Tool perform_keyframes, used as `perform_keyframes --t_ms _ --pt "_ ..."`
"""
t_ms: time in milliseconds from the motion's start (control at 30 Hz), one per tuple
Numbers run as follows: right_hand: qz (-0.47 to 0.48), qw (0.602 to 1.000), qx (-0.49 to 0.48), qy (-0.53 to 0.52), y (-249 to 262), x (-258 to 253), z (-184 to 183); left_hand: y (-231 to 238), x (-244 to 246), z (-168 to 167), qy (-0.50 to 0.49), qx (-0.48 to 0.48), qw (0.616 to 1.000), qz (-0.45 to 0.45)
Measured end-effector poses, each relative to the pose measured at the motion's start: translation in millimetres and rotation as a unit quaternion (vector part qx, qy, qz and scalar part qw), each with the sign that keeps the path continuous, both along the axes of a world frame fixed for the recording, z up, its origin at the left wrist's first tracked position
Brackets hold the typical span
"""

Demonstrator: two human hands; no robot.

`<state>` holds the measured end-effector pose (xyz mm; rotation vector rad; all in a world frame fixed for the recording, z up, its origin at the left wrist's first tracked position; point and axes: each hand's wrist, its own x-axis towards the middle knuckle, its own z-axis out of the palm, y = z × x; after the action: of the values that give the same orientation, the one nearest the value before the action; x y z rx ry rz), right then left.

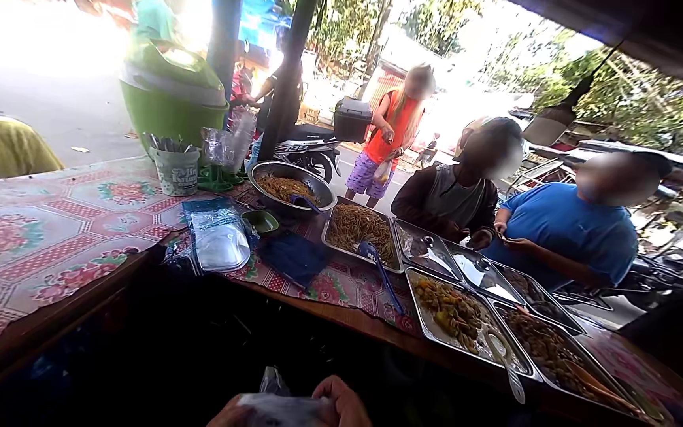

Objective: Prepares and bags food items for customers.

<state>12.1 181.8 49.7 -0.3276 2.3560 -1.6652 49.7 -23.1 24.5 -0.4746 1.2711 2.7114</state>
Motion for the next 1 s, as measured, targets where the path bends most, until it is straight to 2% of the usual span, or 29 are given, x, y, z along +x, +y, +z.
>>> perform_keyframes --t_ms 33,100,167,200,267,333,400,467,500,567,667,733,800,933,1000 --pt "-0.052 0.993 0.066 0.082 1.9 -8.8 -6.6 -5.0 1.6 0.5 0.036 0.063 0.997 -0.030" --pt "-0.125 0.964 0.098 0.213 9.2 -32.1 -20.9 -10.0 2.9 -6.5 0.140 0.126 0.978 -0.093" --pt "-0.162 0.953 0.050 0.251 5.1 -48.8 -10.4 -2.2 -4.7 -5.3 0.205 0.037 0.973 -0.098" --pt "-0.167 0.960 0.003 0.226 -0.3 -53.7 2.3 3.7 -12.4 -4.1 0.204 -0.038 0.976 -0.066" --pt "-0.140 0.976 -0.151 0.072 -10.8 -60.0 36.4 11.8 -33.8 -0.2 0.182 -0.161 0.969 0.037" --pt "-0.061 0.958 -0.274 -0.061 -16.6 -72.4 55.0 6.2 -56.3 5.8 0.146 -0.173 0.968 0.109" --pt "0.049 0.946 -0.300 -0.113 -23.5 -94.5 60.8 -4.5 -78.5 18.5 0.111 -0.134 0.971 0.164" --pt "0.109 0.953 -0.256 -0.119 -37.1 -121.2 70.9 -15.8 -96.6 29.4 0.109 -0.082 0.971 0.197" --pt "0.099 0.963 -0.221 -0.116 -47.9 -137.0 77.1 -21.1 -103.3 33.5 0.119 -0.047 0.971 0.204" --pt "0.023 0.986 -0.136 -0.099 -76.9 -177.9 90.6 -28.0 -116.0 44.5 0.151 0.029 0.969 0.192" --pt "-0.065 0.997 0.008 -0.032 -124.5 -244.6 103.8 -26.8 -141.1 54.5 0.226 0.081 0.959 0.153" --pt "-0.090 0.990 0.109 0.001 -153.0 -283.3 105.5 -21.6 -160.2 60.8 0.218 0.068 0.962 0.149" --pt "-0.100 0.977 0.187 0.009 -174.3 -306.1 104.6 -16.5 -180.3 63.4 0.170 0.017 0.971 0.165" --pt "-0.047 0.951 0.304 0.006 -191.8 -303.7 120.1 -17.0 -204.9 63.3 0.105 -0.051 0.973 0.198" --pt "-0.050 0.954 0.294 0.029 -183.3 -295.8 126.6 -18.2 -202.0 62.8 0.127 -0.060 0.968 0.209"
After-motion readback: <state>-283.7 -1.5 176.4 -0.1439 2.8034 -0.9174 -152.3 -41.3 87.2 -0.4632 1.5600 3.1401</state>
